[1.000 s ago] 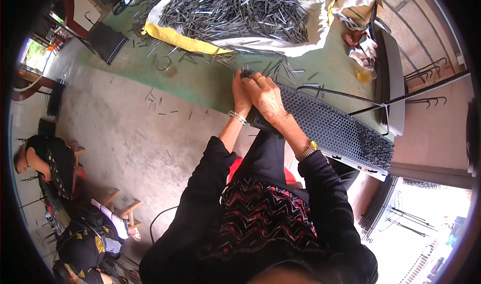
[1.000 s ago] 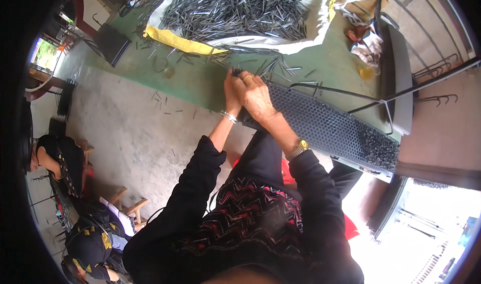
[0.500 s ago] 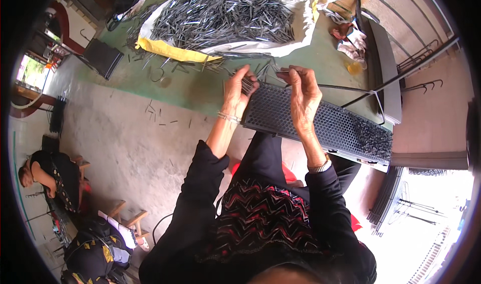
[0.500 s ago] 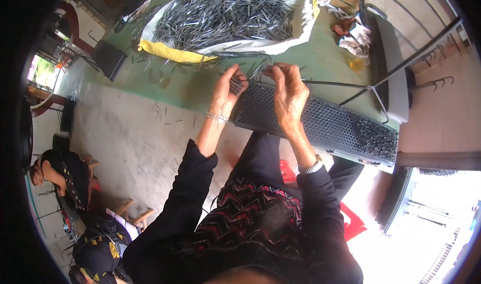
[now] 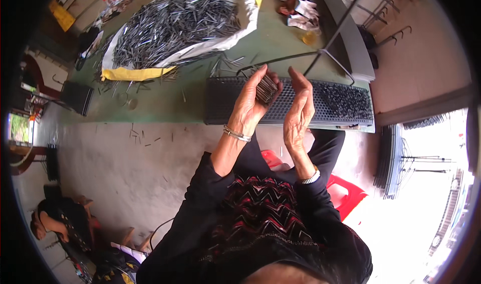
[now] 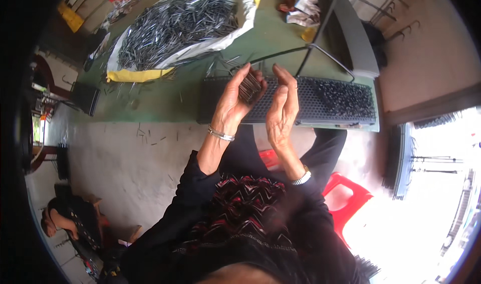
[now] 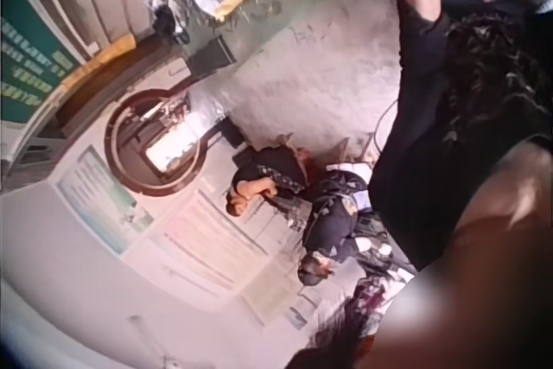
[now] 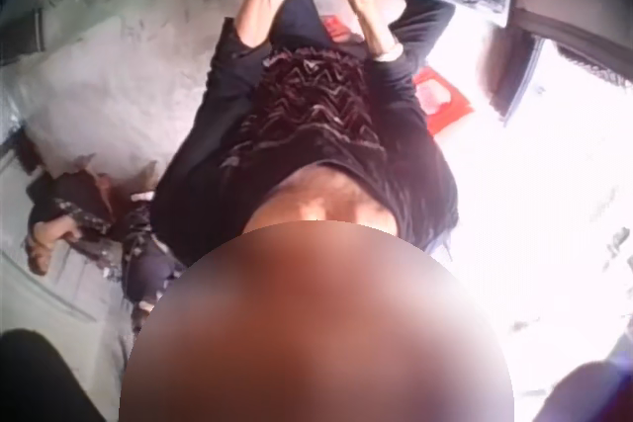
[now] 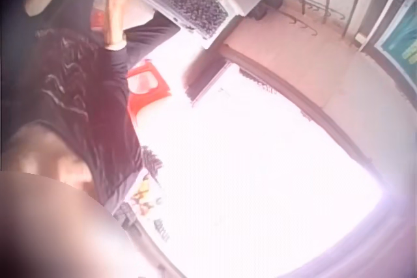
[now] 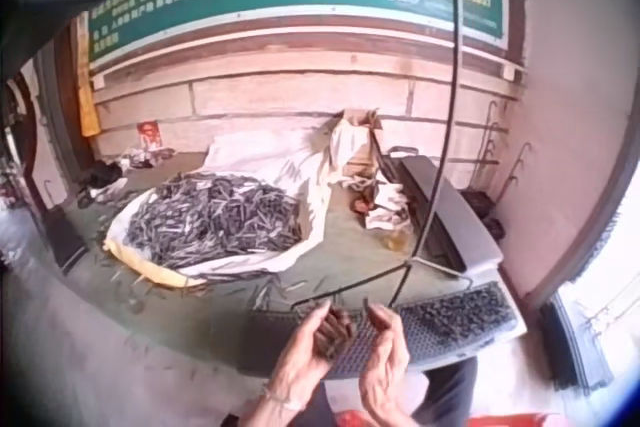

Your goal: Inserting small metal pins into a perforated mesh panel.

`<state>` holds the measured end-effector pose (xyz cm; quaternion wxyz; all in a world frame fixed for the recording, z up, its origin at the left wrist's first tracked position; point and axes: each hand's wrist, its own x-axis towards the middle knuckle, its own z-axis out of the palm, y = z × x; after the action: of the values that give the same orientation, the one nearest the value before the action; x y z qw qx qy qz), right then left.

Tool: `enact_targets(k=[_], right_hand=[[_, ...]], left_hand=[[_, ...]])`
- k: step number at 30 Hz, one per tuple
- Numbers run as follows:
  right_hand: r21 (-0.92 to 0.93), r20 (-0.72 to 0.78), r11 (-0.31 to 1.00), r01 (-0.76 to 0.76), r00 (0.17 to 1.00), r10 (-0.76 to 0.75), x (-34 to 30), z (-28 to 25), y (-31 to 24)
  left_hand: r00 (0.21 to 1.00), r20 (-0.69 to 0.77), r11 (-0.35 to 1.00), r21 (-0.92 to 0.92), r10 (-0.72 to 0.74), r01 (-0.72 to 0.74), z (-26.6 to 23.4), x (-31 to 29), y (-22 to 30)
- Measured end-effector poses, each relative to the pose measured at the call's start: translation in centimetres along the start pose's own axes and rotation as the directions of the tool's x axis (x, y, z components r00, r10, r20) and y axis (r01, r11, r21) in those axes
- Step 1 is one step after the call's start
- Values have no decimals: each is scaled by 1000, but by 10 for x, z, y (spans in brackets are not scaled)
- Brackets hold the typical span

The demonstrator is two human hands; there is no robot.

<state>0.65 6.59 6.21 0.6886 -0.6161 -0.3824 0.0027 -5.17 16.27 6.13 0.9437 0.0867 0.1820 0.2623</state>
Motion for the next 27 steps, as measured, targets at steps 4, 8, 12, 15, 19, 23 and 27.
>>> enact_targets(k=[4,8,12,15,19,23,27], right_hand=[[-123,-150,972,202,964,-219,3,5,-1],[-133,-225,983,127,962,-155,-12,-10,16],[-194,-160,981,-28,987,-4,-30,-35,19],[5,-65,960,-280,958,280,-32,-66,3],[-63,118,901,-429,893,433,-18,-110,5],[81,355,710,-699,686,635,-24,-121,3],[173,322,653,-737,669,670,-33,-125,7]], left_hand=[[992,47,991,75,-117,113,17,-8,-38],[983,45,952,261,-176,158,0,-15,-55],[990,57,905,414,-133,98,-17,-22,-79],[990,-80,888,439,-116,139,-6,-32,-84],[992,-27,846,520,-123,119,-12,-37,-95],[990,31,760,644,-135,84,-22,-41,-103],[988,-2,758,641,-156,121,-17,-50,-104]])
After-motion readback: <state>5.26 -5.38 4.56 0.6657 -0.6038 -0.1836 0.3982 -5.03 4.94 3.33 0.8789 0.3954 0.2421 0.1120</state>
